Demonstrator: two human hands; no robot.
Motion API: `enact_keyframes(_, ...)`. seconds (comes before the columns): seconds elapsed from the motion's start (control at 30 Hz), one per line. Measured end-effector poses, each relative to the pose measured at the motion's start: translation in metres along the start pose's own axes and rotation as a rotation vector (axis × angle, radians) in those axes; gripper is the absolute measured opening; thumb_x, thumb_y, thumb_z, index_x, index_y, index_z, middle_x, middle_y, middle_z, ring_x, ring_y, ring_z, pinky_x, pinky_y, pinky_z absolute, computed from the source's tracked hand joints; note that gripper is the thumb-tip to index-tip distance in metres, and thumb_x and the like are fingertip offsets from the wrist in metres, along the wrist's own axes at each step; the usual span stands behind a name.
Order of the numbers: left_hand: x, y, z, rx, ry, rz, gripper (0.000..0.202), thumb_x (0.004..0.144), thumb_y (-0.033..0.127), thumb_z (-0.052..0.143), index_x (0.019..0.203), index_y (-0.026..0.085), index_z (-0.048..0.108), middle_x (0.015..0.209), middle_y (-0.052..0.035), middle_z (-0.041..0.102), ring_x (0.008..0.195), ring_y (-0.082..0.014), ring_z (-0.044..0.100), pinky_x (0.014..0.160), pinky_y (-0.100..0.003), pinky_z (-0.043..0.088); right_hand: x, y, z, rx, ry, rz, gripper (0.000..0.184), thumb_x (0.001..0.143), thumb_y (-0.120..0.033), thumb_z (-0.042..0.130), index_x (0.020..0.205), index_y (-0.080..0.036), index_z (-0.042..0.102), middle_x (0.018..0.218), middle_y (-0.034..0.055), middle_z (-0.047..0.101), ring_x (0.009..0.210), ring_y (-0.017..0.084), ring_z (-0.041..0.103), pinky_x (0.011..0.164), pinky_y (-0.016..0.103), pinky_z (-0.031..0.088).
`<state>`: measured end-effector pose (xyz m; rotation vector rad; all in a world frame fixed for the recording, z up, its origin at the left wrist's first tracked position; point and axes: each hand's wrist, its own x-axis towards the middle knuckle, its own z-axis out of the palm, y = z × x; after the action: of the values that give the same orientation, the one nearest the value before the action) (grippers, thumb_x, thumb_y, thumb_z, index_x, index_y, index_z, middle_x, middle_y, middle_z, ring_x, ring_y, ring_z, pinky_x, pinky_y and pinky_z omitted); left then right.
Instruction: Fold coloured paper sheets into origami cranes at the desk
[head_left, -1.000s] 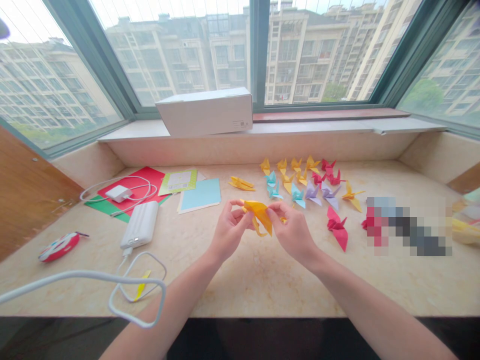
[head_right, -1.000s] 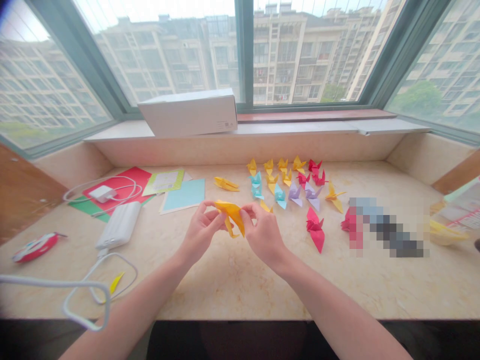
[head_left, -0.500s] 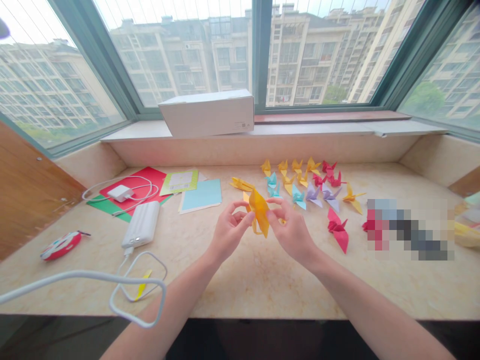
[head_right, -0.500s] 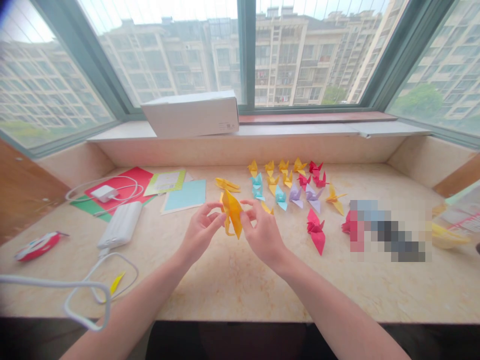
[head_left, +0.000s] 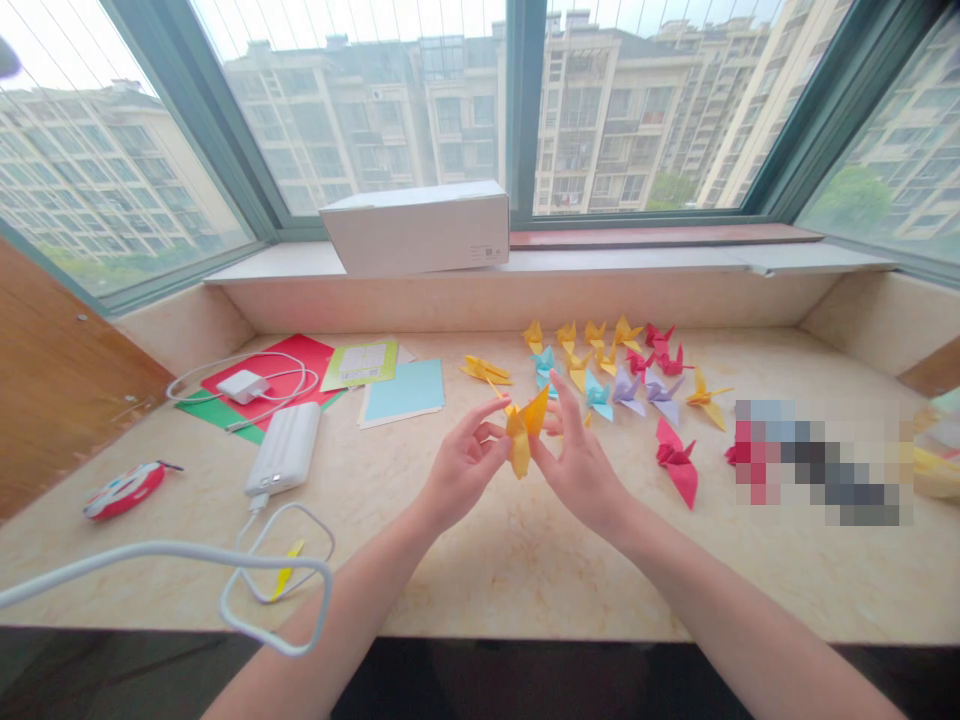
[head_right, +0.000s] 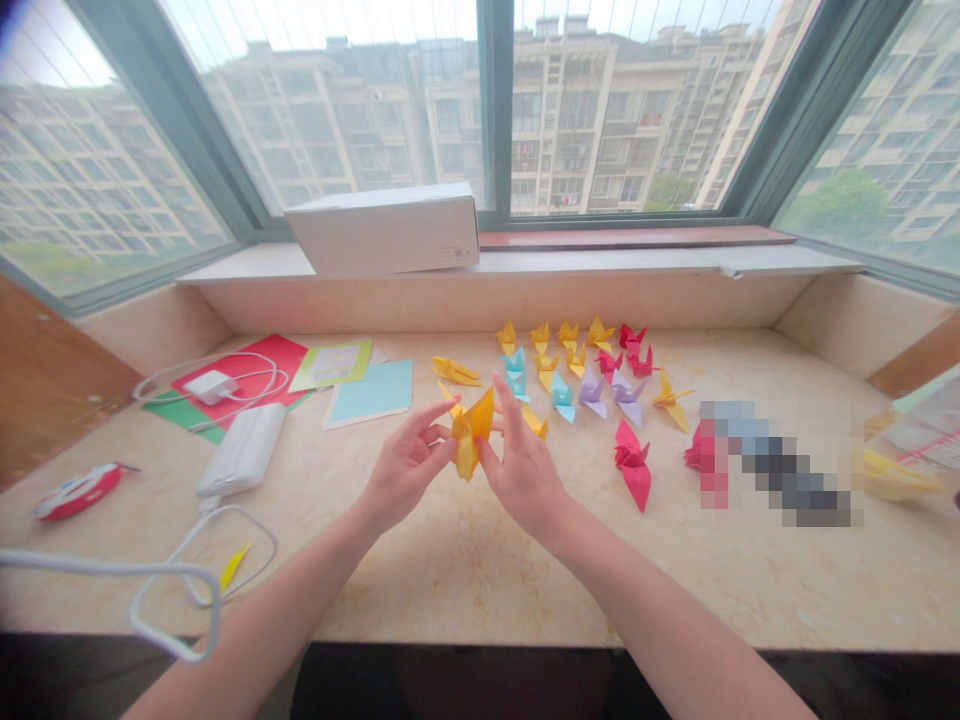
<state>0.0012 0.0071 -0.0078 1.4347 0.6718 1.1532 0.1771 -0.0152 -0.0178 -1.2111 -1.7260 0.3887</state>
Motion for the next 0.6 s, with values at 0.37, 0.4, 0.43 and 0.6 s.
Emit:
enact_keyframes(0.37,-0.002,0.007,0.003,0.044,0.042,-0.014,0.038,0.09,0.03,0.064,0.125,0.019,0.055,0.088,-0.0032,0.067,0.074,-0.0147,0.067,0.067,-0.028,0.056,0.005,-0.003,-0.016,-0.543,0.125,-0.359,0.024,0.09,-0.019,0.065,0.113,-0.024,0.065,0.146,0.0136,0.047,0.131,0.032,0.048,0.107,0.052,0.038)
enact_keyframes(0.4,-0.001,0.007,0.002,0.056,0.05,-0.022,0.036,0.091,0.03,0.062,0.124,0.018,0.055,0.084,-0.0025,0.067,0.072,-0.0147,0.067,0.067,-0.028,0.056,0.005,-0.003,-0.017,-0.55,0.125,-0.373,0.022,0.09,-0.019,0.065,0.111,-0.024,0.065,0.144,0.0134,0.05,0.129,0.031,0.05,0.108,0.052,0.037)
enact_keyframes(0.43,-0.001,0.008,0.002,0.068,0.063,-0.034,0.034,0.091,0.031,0.061,0.123,0.017,0.055,0.079,-0.0015,0.068,0.069,-0.0144,0.066,0.066,-0.028,0.055,0.006,-0.002,-0.017,-0.554,0.127,-0.385,0.021,0.09,-0.019,0.065,0.11,-0.023,0.065,0.141,0.0132,0.054,0.127,0.03,0.052,0.108,0.051,0.036)
enact_keyframes(0.6,0.004,0.006,-0.001,0.083,0.172,-0.075,0.028,0.086,0.034,0.068,0.107,0.015,0.061,0.068,0.0023,0.063,0.056,-0.0097,0.058,0.055,-0.021,0.046,0.007,-0.003,-0.019,-0.514,0.122,-0.399,0.02,0.092,-0.019,0.06,0.111,-0.022,0.063,0.133,0.0112,0.063,0.122,0.027,0.057,0.108,0.049,0.033)
